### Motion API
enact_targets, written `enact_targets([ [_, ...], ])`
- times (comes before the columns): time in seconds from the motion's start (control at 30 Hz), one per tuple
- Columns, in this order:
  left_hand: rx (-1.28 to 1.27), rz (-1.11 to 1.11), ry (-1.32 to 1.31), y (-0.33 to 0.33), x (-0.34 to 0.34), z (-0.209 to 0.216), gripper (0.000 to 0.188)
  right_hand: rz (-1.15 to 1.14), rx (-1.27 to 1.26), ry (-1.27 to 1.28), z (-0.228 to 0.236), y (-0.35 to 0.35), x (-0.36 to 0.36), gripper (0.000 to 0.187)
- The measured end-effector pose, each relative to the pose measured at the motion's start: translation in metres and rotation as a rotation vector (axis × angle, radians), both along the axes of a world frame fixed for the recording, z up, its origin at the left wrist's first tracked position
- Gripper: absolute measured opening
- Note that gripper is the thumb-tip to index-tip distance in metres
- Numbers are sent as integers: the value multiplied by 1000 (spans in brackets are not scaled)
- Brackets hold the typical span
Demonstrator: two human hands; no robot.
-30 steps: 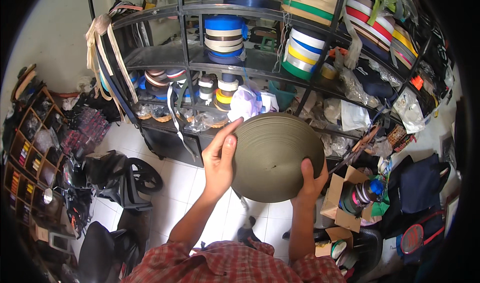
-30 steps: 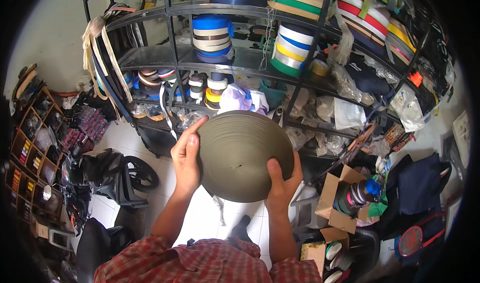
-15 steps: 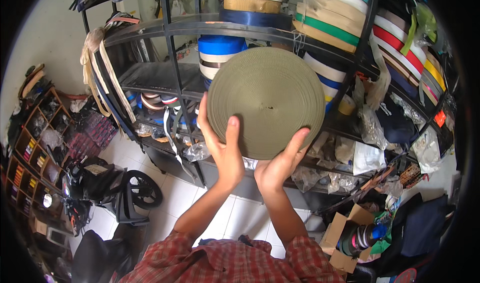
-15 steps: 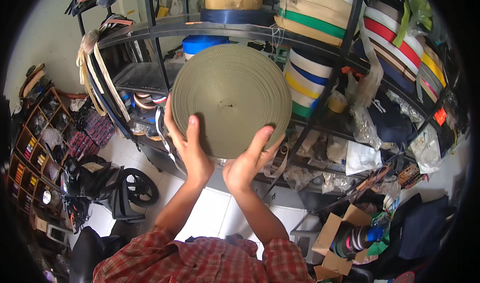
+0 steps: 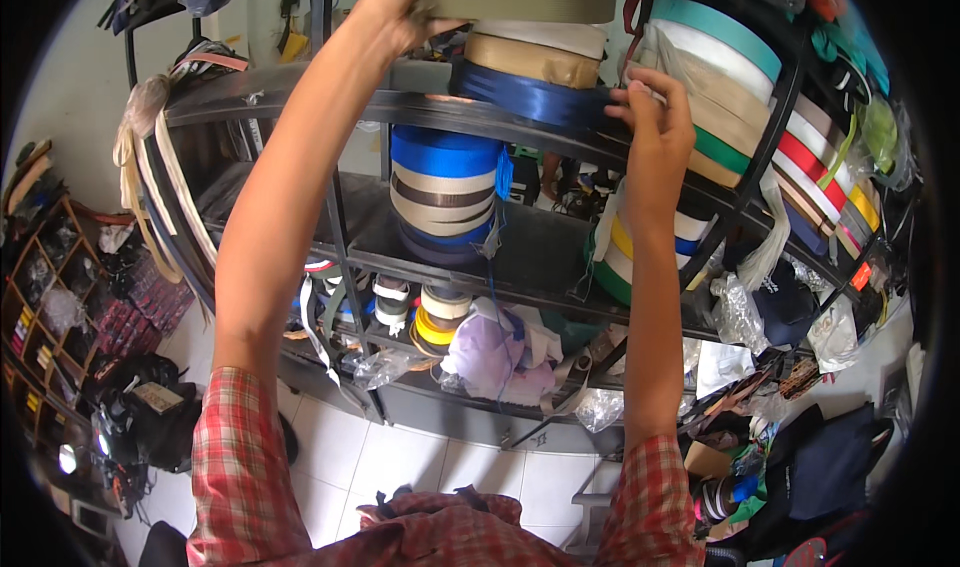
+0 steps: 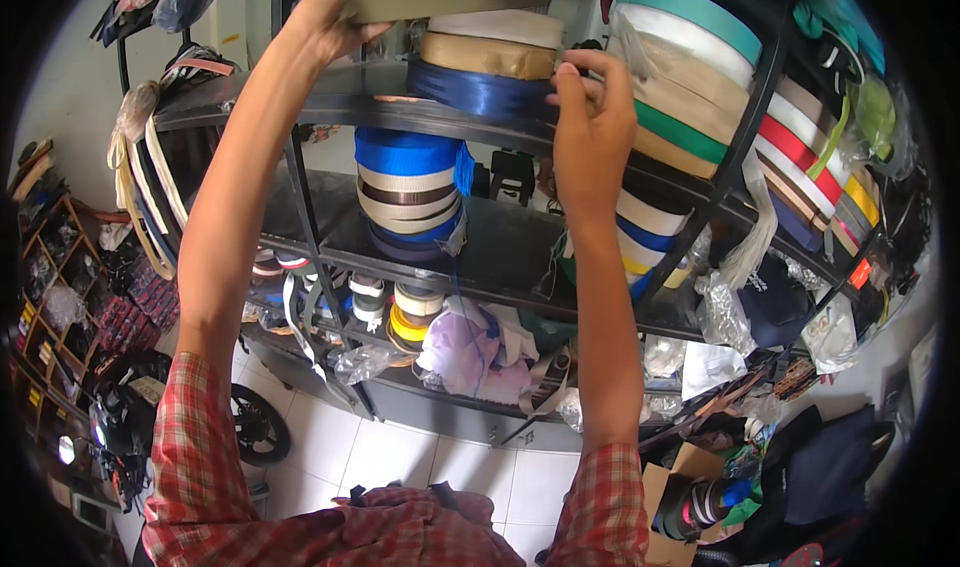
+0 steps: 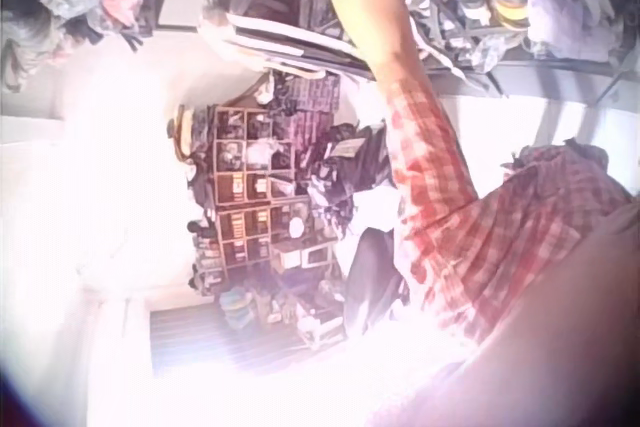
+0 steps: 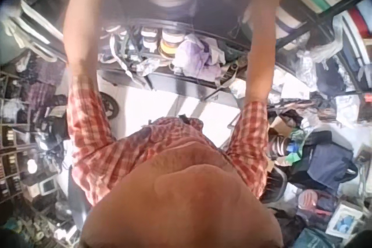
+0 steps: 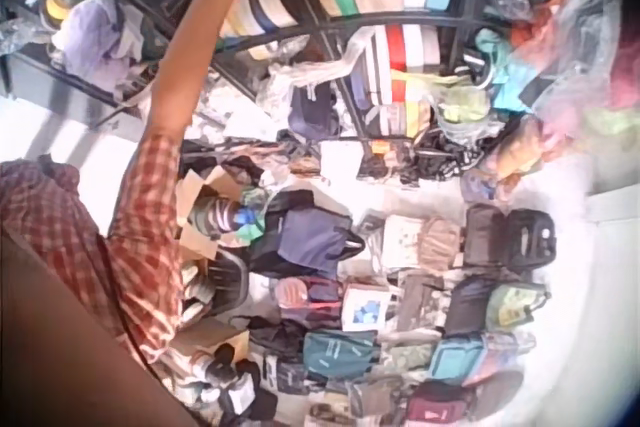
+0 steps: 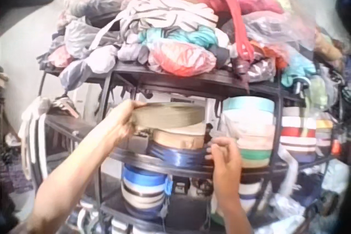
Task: The person picks up, handles, and organizes various rolls of webbing on a shelving unit and a nearby table.
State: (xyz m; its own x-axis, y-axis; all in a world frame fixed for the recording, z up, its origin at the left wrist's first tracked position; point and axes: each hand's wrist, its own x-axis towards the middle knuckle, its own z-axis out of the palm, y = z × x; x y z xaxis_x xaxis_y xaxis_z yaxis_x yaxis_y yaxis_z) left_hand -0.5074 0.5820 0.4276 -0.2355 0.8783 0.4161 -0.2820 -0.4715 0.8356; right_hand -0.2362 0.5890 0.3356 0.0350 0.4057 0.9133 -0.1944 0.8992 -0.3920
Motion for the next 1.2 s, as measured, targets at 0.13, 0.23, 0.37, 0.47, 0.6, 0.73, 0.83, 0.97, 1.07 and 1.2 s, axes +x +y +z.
enact_targets([
  [0.13, 32, -79, -71, 22, -4, 4, 29, -504, 202, -267, 26, 43, -5, 57],
  [0.23, 273, 45, -207, 31, -29, -20, 32, -472, 26, -405, 42, 63, -28, 104],
  [0.37, 330, 60, -518, 37, 2, -34, 38, -499, -60, -516, 52, 86, -50, 136],
  [0.47, 338, 56, -623, 48, -7, -35, 39, -497, -61, -549, 53, 89, -60, 138],
  [0.6, 327, 72, -695, 57, -24, -44, 35, -581, -89, -590, 58, 84, -64, 129],
  [0.73, 334, 29, -716, 28, -17, -52, 33, -607, -136, -634, 55, 72, -64, 121],
  [0.83, 343, 58, -672, 9, -16, -45, 28, -648, -106, -572, 54, 74, -66, 112],
  [0.97, 320, 46, -633, -16, -19, -49, 27, -688, 51, -641, 54, 81, -58, 109],
  [1.07, 301, 20, -605, -34, -19, -57, 27, -771, 366, -777, 67, 84, -43, 103],
  [1.2, 245, 56, -561, -58, -7, -68, 22, -625, 734, -1015, 91, 86, -37, 94],
])
